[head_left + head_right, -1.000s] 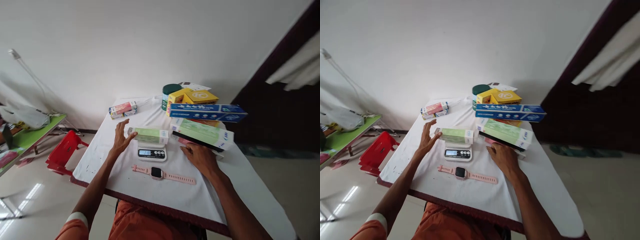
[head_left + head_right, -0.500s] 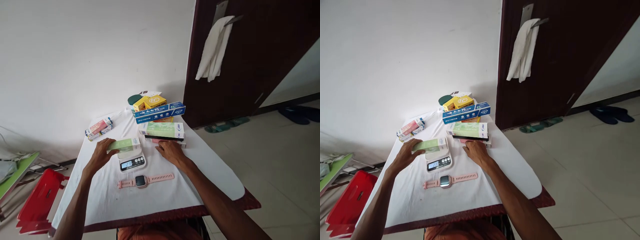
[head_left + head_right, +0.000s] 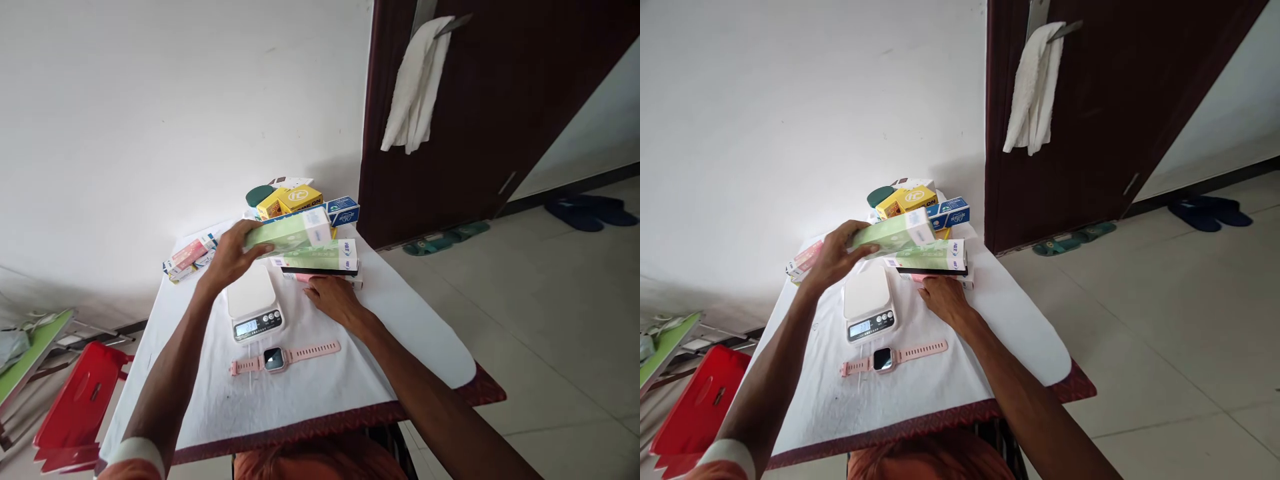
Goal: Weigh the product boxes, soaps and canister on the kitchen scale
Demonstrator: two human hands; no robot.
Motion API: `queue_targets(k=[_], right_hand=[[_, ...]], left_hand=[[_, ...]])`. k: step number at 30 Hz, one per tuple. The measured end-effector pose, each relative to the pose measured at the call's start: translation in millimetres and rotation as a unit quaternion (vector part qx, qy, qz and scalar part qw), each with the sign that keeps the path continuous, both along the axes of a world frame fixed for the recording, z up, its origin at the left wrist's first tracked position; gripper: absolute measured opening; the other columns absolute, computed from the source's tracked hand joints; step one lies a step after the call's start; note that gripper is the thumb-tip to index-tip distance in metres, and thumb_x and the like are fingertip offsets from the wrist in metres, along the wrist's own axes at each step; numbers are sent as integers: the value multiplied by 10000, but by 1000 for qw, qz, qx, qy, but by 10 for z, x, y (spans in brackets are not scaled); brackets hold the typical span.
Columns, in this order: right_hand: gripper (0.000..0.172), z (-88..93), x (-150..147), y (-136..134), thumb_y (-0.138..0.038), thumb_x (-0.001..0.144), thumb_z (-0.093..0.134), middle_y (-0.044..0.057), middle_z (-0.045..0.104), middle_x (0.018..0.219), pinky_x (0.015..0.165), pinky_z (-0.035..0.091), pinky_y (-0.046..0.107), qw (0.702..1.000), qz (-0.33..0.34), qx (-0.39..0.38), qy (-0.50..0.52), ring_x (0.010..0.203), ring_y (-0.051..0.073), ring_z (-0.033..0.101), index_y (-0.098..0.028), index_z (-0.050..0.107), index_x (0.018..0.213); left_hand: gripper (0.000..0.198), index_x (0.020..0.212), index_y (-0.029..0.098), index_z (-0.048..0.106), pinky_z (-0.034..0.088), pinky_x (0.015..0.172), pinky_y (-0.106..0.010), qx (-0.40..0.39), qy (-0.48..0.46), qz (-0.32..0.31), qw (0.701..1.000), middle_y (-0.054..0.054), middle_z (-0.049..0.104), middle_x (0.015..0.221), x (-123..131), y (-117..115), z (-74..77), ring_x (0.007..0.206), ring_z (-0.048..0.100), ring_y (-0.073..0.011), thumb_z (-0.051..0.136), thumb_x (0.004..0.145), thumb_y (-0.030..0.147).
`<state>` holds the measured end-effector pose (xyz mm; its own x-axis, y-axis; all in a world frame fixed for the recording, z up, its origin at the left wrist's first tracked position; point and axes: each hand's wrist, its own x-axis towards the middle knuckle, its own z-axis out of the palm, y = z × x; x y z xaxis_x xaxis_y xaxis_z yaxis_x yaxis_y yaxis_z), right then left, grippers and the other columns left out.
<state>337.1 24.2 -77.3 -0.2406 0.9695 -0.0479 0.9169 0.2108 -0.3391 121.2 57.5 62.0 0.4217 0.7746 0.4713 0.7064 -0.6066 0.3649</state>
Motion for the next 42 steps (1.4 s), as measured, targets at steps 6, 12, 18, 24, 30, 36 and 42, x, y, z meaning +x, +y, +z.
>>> queue_targets(k=[6,12,18,24,30,36,42], right_hand=[[352,-20,13,-6,-315,1058,460,130,792,1094,766,433,297,1000,4,7,-4,1019,245,726,-158,771,1014],[336,-45,6,-16,-311,1048,472,131,796,1071,753,428,301,999,23,18,-26,1006,249,725,-166,764,967],[347,-213,48,21,-362,1038,474,98,774,845,636,358,316,999,31,40,-20,821,261,718,-202,700,829],[345,-354,81,67,-411,1001,504,78,744,780,614,363,314,999,14,44,-11,773,273,703,-231,614,728],[390,-456,130,91,-482,988,477,57,690,658,555,326,309,998,16,57,12,645,247,661,-245,538,684],[412,-517,141,93,-486,1004,453,60,667,630,548,306,301,997,19,80,8,614,226,641,-235,560,695],[358,-349,58,55,-425,1008,499,84,729,738,593,301,307,999,-6,46,-13,728,245,683,-218,649,757]], left_hand=[[444,1245,184,669,508,947,-445,25,68,-6,997,-120,692,1167,407,325,-360,1097,617,-298,660,962,526],[584,1375,213,615,464,1036,-493,81,72,20,994,-148,601,1288,410,273,-509,1204,551,-319,656,943,604],[517,1388,205,564,464,1070,-446,114,-17,64,991,-148,593,1310,-206,167,-655,1250,556,-276,532,1026,574],[658,1489,94,444,388,1138,-482,-45,52,358,931,-231,500,1455,-1524,547,-959,1352,477,-353,690,933,347],[771,1445,156,456,288,1186,-522,-190,170,406,877,-227,506,1488,-2311,1001,-953,1416,425,-393,750,831,519],[483,1222,201,584,420,1075,-436,-210,174,398,876,-143,621,1339,-2444,1009,-785,1284,554,-331,728,818,424],[523,1289,174,565,461,1054,-420,-165,169,372,898,-139,615,1336,-2285,457,-510,1237,586,-312,685,852,435]])
